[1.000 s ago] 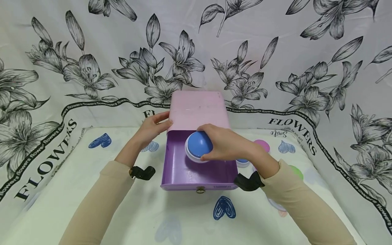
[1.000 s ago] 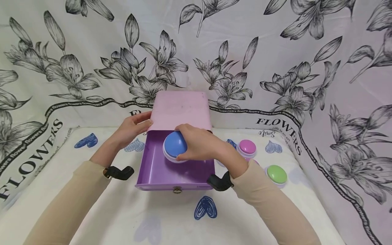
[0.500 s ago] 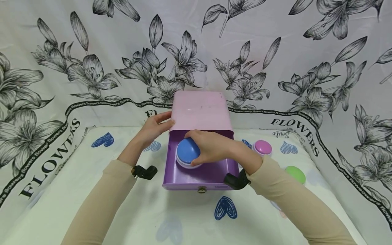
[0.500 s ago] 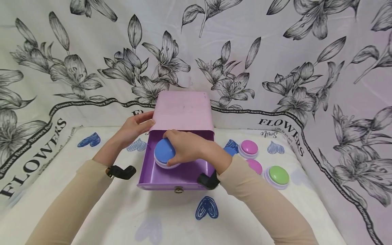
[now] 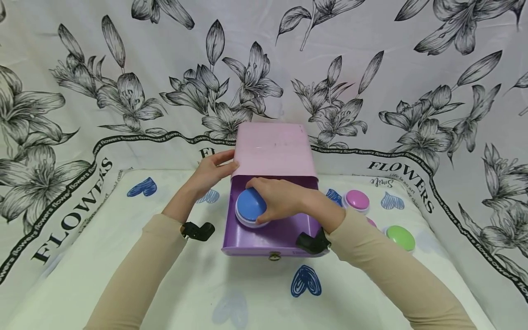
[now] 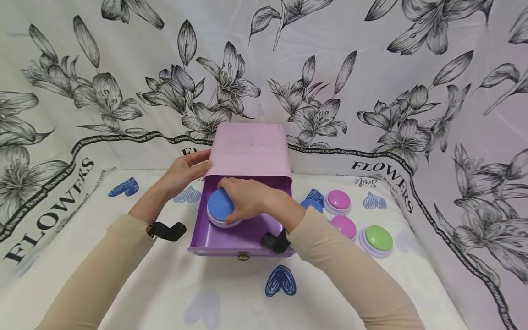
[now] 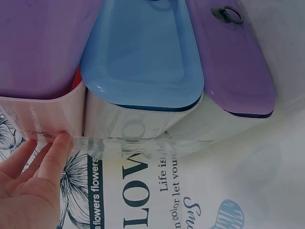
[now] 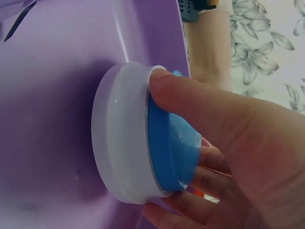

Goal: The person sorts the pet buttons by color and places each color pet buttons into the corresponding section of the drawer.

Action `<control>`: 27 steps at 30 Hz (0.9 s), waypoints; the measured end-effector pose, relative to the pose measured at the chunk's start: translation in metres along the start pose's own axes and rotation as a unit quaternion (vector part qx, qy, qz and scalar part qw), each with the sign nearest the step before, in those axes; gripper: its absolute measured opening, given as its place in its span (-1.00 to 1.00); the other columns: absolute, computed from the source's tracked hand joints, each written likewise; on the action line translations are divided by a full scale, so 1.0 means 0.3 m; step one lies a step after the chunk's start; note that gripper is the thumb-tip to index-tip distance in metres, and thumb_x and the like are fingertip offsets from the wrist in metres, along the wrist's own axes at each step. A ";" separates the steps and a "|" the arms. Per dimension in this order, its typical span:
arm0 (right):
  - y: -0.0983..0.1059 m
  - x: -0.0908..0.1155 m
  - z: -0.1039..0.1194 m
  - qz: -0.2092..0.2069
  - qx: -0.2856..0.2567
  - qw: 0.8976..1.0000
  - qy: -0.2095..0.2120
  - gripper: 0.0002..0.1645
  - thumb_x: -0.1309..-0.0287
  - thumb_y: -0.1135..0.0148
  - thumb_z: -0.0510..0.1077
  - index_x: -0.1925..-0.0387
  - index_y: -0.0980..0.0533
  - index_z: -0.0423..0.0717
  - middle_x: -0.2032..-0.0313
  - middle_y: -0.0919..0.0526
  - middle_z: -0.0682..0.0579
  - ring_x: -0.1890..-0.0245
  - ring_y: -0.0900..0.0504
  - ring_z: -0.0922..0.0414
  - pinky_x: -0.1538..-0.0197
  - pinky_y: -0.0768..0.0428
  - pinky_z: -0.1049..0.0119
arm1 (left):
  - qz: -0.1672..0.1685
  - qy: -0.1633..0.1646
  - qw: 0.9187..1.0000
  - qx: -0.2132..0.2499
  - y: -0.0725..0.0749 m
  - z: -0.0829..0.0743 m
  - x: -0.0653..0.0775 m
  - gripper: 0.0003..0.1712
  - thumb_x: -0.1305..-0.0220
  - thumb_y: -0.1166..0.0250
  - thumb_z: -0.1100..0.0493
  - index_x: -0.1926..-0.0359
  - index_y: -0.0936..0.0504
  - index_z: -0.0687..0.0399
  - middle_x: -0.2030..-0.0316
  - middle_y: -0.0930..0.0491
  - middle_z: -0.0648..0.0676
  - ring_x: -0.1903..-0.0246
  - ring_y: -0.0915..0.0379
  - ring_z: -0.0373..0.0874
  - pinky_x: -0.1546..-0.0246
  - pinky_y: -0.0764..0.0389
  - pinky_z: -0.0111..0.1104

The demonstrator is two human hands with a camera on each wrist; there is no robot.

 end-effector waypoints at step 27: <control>-0.019 -0.029 -0.009 0.065 0.038 0.997 -0.028 -0.01 -0.02 -0.33 0.05 -0.37 -0.01 -0.06 -0.26 -0.25 -0.07 -0.15 -0.39 0.05 -0.26 -0.38 0.18 | 0.010 0.006 1.000 0.010 -0.009 -0.035 0.017 -0.28 -0.25 -0.20 0.01 -0.36 -0.18 0.06 -0.34 -0.17 0.11 -0.31 -0.10 0.03 -0.30 -0.23 -0.05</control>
Point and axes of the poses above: each hand's wrist, its own x-axis away from the middle knuckle, its own y-axis out of the back of the hand, z = x × y, the point moved 4 cm from there along -x, towards the middle knuckle
